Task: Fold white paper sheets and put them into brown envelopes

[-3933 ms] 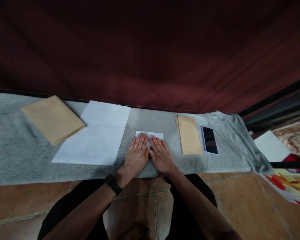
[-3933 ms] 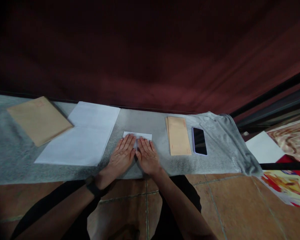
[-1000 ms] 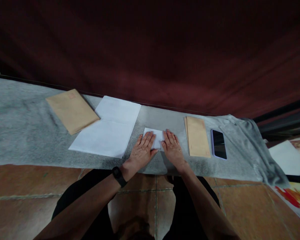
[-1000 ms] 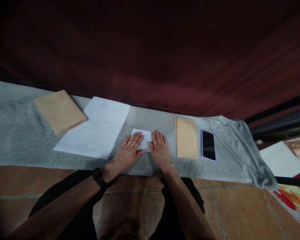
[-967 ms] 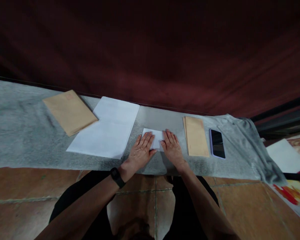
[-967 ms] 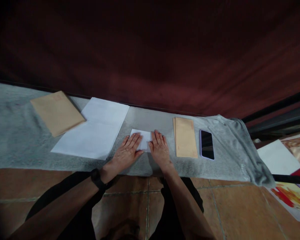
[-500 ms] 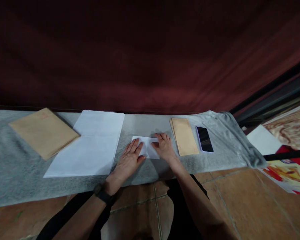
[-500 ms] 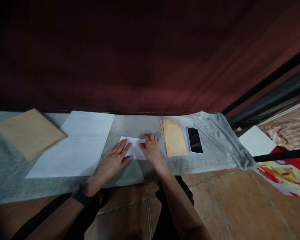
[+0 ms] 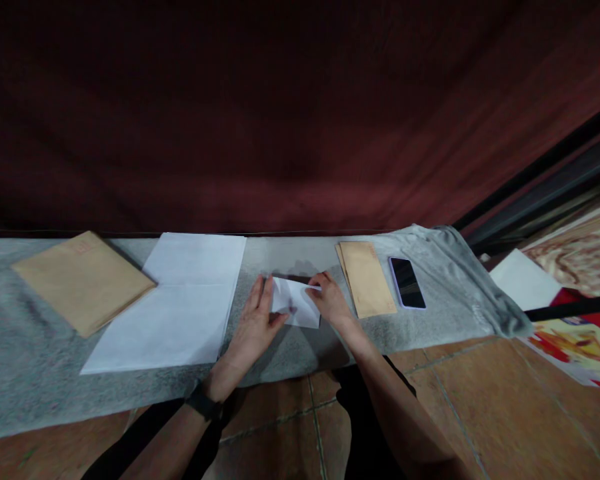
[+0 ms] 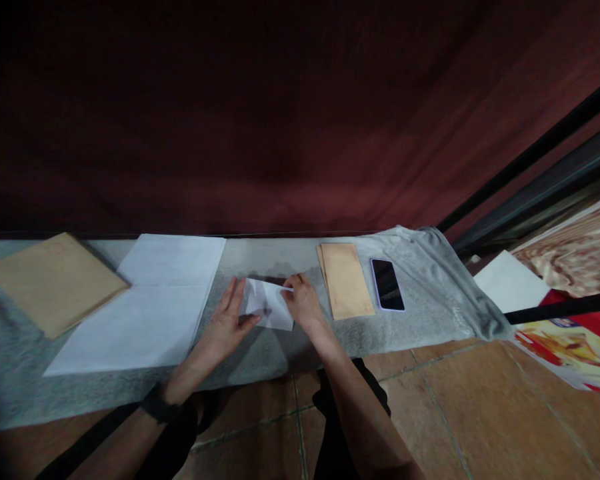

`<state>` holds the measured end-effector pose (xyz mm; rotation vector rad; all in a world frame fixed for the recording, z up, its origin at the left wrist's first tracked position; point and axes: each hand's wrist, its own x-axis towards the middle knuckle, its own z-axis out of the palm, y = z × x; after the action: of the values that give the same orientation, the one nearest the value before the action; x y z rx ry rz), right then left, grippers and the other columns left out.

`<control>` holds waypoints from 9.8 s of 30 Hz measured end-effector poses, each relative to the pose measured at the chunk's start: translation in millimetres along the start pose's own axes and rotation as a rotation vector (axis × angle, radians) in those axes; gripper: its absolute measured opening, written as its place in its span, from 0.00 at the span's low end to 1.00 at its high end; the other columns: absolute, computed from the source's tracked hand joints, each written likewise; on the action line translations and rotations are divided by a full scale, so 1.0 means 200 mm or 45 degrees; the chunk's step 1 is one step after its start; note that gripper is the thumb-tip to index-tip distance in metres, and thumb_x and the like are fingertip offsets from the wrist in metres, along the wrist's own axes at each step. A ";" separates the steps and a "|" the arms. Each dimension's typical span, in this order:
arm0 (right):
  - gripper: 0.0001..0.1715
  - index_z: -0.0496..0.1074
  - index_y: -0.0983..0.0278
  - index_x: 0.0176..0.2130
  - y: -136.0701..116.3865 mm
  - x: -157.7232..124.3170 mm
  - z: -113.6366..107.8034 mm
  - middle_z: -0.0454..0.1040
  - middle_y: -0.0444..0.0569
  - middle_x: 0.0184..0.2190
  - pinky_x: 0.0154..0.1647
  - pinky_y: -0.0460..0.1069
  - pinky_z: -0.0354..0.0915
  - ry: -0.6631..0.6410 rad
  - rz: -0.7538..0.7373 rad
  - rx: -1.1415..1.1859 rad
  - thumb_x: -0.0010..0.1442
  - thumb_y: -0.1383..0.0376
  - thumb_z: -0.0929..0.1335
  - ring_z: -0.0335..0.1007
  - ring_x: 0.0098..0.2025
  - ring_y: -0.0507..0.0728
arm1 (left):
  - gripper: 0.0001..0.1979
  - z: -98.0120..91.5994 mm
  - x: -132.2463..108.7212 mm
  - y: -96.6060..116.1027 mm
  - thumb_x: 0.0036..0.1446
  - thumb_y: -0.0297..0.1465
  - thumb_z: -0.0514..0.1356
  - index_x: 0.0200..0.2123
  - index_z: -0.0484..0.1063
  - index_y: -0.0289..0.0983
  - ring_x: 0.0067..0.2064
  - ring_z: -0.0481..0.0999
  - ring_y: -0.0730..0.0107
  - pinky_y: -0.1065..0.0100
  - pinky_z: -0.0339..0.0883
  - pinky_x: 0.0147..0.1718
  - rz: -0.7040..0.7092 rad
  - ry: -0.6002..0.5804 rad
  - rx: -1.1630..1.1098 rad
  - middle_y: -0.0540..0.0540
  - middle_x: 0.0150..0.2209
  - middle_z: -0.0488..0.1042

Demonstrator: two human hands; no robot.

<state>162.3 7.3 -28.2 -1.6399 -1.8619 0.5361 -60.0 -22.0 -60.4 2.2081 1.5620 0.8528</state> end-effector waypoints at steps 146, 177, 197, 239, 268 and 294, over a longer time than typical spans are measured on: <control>0.33 0.57 0.67 0.72 0.08 -0.47 0.19 0.57 0.56 0.73 0.74 0.61 0.50 0.013 -0.170 -0.595 0.75 0.56 0.59 0.54 0.74 0.62 | 0.30 0.08 -0.24 0.17 0.73 0.38 0.43 0.69 0.62 0.29 0.73 0.59 0.55 0.49 0.57 0.70 0.144 -0.147 0.495 0.34 0.70 0.62; 0.33 0.56 0.72 0.72 0.07 -0.54 0.14 0.58 0.62 0.72 0.73 0.63 0.51 0.061 -0.056 -0.564 0.76 0.59 0.58 0.55 0.73 0.65 | 0.31 0.09 -0.32 0.19 0.72 0.39 0.44 0.70 0.60 0.26 0.72 0.59 0.49 0.45 0.56 0.70 -0.010 -0.062 0.536 0.29 0.70 0.62; 0.33 0.54 0.68 0.73 0.09 -0.54 0.10 0.58 0.59 0.72 0.74 0.61 0.50 -0.035 -0.237 -0.558 0.77 0.58 0.58 0.53 0.74 0.62 | 0.33 0.15 -0.38 0.28 0.71 0.37 0.47 0.73 0.52 0.26 0.74 0.55 0.48 0.44 0.57 0.69 -0.036 -0.051 0.455 0.28 0.72 0.57; 0.33 0.56 0.75 0.72 0.15 -0.30 0.11 0.57 0.63 0.73 0.74 0.63 0.50 0.048 -0.099 -0.546 0.76 0.59 0.57 0.52 0.74 0.66 | 0.32 0.11 -0.14 0.17 0.71 0.36 0.45 0.70 0.57 0.20 0.74 0.55 0.45 0.45 0.52 0.71 -0.152 -0.024 0.436 0.25 0.71 0.58; 0.29 0.63 0.64 0.69 0.12 -0.16 0.02 0.65 0.56 0.70 0.70 0.60 0.56 -0.191 -0.163 -0.504 0.72 0.66 0.61 0.61 0.69 0.61 | 0.34 0.07 -0.37 0.21 0.71 0.43 0.47 0.72 0.55 0.27 0.74 0.56 0.47 0.44 0.54 0.70 -0.041 -0.028 0.394 0.29 0.72 0.58; 0.23 0.76 0.58 0.56 0.02 -0.52 0.05 0.78 0.50 0.56 0.71 0.60 0.59 -0.171 -0.465 -0.223 0.67 0.73 0.64 0.70 0.61 0.58 | 0.31 0.01 -0.53 0.27 0.72 0.34 0.48 0.75 0.48 0.35 0.76 0.49 0.51 0.43 0.54 0.71 0.023 0.065 0.207 0.33 0.75 0.52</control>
<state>164.0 -93.6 -56.0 -1.3462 -2.2976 0.3408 -43.7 -140.1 -63.4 2.3326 1.6924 0.8198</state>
